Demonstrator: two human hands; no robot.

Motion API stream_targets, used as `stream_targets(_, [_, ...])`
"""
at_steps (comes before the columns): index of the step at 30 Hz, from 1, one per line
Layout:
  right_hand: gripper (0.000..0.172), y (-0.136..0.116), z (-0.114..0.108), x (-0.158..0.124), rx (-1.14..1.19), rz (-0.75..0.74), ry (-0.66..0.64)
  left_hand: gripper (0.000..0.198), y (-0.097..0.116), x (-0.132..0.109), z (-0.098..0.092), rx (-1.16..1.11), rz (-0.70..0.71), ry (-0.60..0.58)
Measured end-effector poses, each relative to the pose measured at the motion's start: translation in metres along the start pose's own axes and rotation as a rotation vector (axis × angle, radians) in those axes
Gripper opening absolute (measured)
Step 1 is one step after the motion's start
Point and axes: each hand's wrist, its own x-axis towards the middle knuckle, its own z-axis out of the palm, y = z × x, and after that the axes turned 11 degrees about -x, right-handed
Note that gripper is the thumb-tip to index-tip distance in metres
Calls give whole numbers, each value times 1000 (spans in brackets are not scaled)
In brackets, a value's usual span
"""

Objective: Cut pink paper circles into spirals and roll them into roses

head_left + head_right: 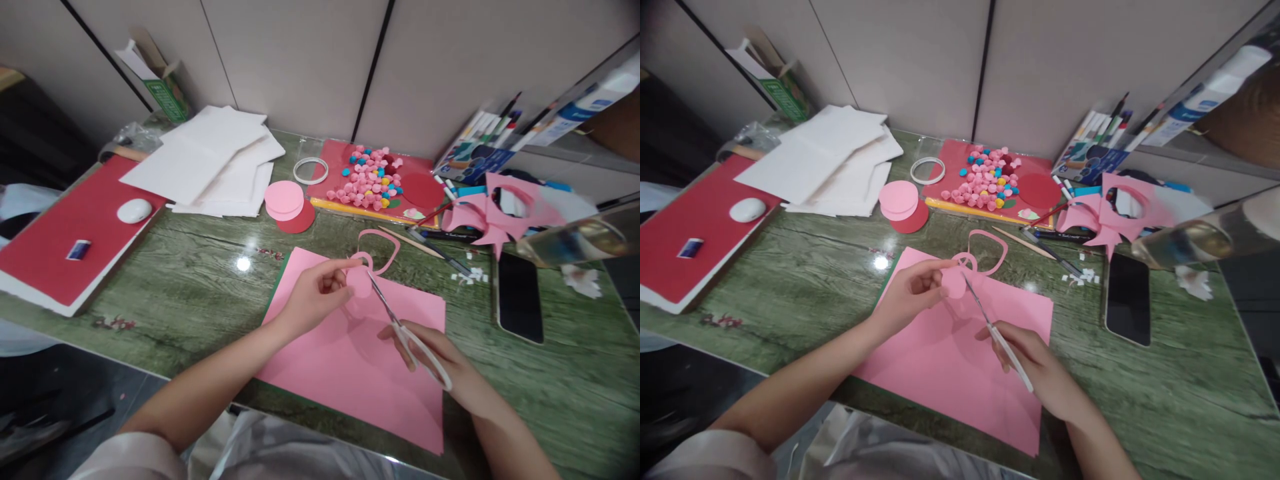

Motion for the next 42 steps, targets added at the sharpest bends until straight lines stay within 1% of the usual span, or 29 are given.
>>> stream_targets(6, [31, 0, -3, -3, -31, -4, -10, 39, 4, -2, -2, 24, 12, 1])
stream_targets(10, [29, 2, -6, -6, -42, 14, -30, 41, 3, -2, -5, 52, 29, -12])
stream_targets(13, [29, 4, -8, -8, -63, 35, -20, 43, 3, -1, -7, 64, 29, -21])
stream_targets(16, [30, 3, -8, -8, -83, 39, -28, 42, 2, 0, -7, 43, 32, -28])
stream_targets(18, [30, 2, -6, -6, -81, 38, -34, 39, 2, -1, -6, 4, 32, -11])
stream_targets(20, [31, 0, -3, -3, -64, 30, -13, 39, 1, -1, -3, -40, 14, 17])
stream_targets(24, [32, -2, 4, 2, -46, 25, 35, 49, -2, -2, 4, -94, -40, 40])
stream_targets(28, [33, -2, 8, 3, -65, 41, 43, 45, -4, -2, 5, -106, -22, 82])
stream_targets(31, [33, -2, 9, 3, -53, 30, 50, 41, -5, -1, 3, -81, -9, 91])
stream_targets(35, [34, -3, 9, 2, -28, 5, 57, 39, -5, -2, 2, -27, -6, 81])
stream_targets(42, [36, -3, 9, 3, -22, 11, 60, 39, -6, -1, 0, 8, 10, 49])
